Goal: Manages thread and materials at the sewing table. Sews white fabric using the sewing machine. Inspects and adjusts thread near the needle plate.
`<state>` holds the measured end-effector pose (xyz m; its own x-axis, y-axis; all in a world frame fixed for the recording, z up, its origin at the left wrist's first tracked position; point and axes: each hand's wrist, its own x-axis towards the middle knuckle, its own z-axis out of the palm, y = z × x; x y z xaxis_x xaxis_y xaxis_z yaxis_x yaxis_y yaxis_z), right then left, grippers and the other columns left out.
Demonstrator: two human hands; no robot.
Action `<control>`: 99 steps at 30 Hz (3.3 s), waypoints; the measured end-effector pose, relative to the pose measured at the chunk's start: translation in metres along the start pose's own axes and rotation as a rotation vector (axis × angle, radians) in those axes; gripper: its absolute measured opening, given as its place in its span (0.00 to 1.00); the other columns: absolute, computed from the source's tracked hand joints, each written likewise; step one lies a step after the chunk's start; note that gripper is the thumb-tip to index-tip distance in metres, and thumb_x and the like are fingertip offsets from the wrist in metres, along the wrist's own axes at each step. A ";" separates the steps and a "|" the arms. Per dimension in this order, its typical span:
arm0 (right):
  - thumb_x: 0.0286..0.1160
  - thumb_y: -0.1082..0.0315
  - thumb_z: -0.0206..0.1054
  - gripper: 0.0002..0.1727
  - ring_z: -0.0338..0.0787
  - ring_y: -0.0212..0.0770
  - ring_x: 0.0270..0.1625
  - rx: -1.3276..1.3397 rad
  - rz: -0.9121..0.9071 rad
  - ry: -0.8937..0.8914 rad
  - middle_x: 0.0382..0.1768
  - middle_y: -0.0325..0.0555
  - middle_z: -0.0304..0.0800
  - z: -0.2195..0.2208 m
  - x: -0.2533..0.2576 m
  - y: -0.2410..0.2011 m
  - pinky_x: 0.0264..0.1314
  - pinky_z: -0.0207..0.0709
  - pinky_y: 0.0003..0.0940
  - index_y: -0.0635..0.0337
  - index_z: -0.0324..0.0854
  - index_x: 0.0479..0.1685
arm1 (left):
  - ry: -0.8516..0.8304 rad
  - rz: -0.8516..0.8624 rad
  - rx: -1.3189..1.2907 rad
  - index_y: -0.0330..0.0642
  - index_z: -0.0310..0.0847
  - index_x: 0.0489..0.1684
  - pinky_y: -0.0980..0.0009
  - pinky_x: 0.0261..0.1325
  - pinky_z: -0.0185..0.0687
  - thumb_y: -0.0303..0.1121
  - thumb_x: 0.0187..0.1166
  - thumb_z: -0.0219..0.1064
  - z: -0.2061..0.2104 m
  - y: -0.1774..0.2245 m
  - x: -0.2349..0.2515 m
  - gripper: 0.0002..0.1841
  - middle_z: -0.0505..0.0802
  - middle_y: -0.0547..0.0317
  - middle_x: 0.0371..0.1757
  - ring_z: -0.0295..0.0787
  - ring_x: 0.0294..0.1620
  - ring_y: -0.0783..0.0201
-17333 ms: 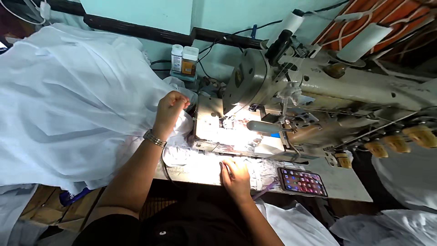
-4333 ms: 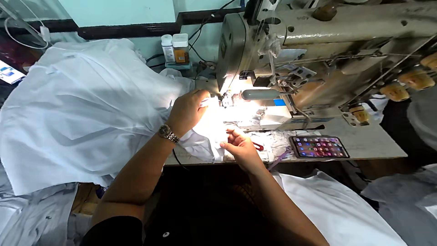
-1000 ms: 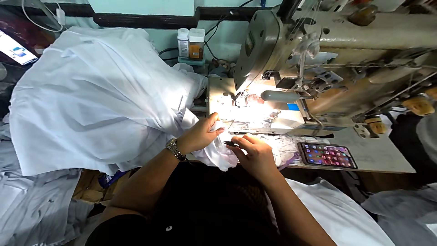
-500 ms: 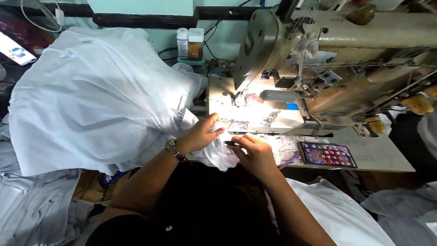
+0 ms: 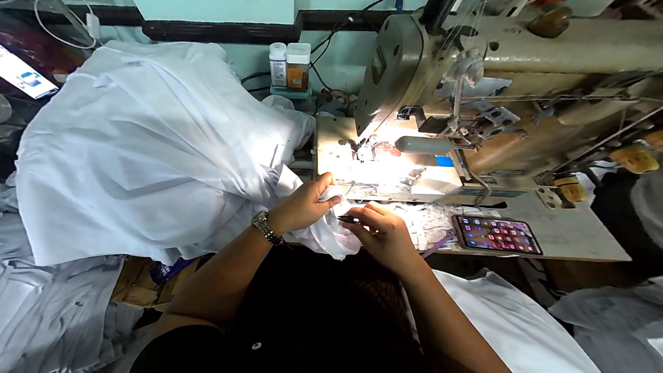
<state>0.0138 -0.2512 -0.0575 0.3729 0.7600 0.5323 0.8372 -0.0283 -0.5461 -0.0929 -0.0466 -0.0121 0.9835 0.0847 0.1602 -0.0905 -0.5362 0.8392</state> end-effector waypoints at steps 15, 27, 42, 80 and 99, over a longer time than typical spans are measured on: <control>0.72 0.64 0.72 0.09 0.84 0.29 0.29 0.061 0.090 0.107 0.31 0.40 0.89 0.025 -0.015 -0.023 0.31 0.79 0.23 0.59 0.89 0.42 | 0.350 0.259 0.552 0.42 0.90 0.48 0.57 0.64 0.83 0.26 0.73 0.69 -0.021 0.017 -0.051 0.09 0.90 0.52 0.56 0.86 0.60 0.56; 0.67 0.68 0.68 0.06 0.86 0.38 0.28 -0.125 -0.166 0.188 0.29 0.46 0.88 0.040 -0.014 -0.053 0.27 0.78 0.30 0.59 0.87 0.37 | 0.213 -0.020 -0.106 0.27 0.78 0.65 0.69 0.54 0.89 0.40 0.80 0.71 0.054 0.008 -0.141 0.24 0.93 0.49 0.51 0.92 0.47 0.66; 0.81 0.68 0.66 0.10 0.82 0.22 0.35 0.099 0.003 0.165 0.40 0.44 0.89 0.021 -0.006 -0.065 0.39 0.77 0.12 0.63 0.91 0.47 | 0.558 -0.102 -0.277 0.31 0.82 0.43 0.73 0.44 0.92 0.25 0.72 0.75 0.032 0.016 -0.090 0.09 0.94 0.58 0.34 0.93 0.34 0.72; 0.79 0.66 0.68 0.08 0.91 0.33 0.38 -0.091 0.007 0.120 0.47 0.49 0.91 0.028 -0.017 -0.013 0.39 0.86 0.25 0.56 0.91 0.46 | 0.204 -0.150 0.132 0.25 0.84 0.47 0.63 0.58 0.89 0.31 0.77 0.67 0.057 0.006 -0.041 0.14 0.94 0.43 0.42 0.94 0.46 0.58; 0.73 0.72 0.65 0.08 0.91 0.40 0.34 -0.147 0.024 0.081 0.44 0.49 0.92 0.033 -0.019 -0.017 0.31 0.85 0.35 0.59 0.89 0.45 | 0.226 -0.138 0.077 0.28 0.84 0.42 0.67 0.52 0.90 0.31 0.75 0.71 0.060 0.002 -0.046 0.11 0.93 0.47 0.36 0.93 0.40 0.63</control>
<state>-0.0208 -0.2432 -0.0795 0.4193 0.7036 0.5737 0.8751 -0.1450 -0.4616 -0.1286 -0.1016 -0.0493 0.9249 0.3420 0.1660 0.0627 -0.5681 0.8206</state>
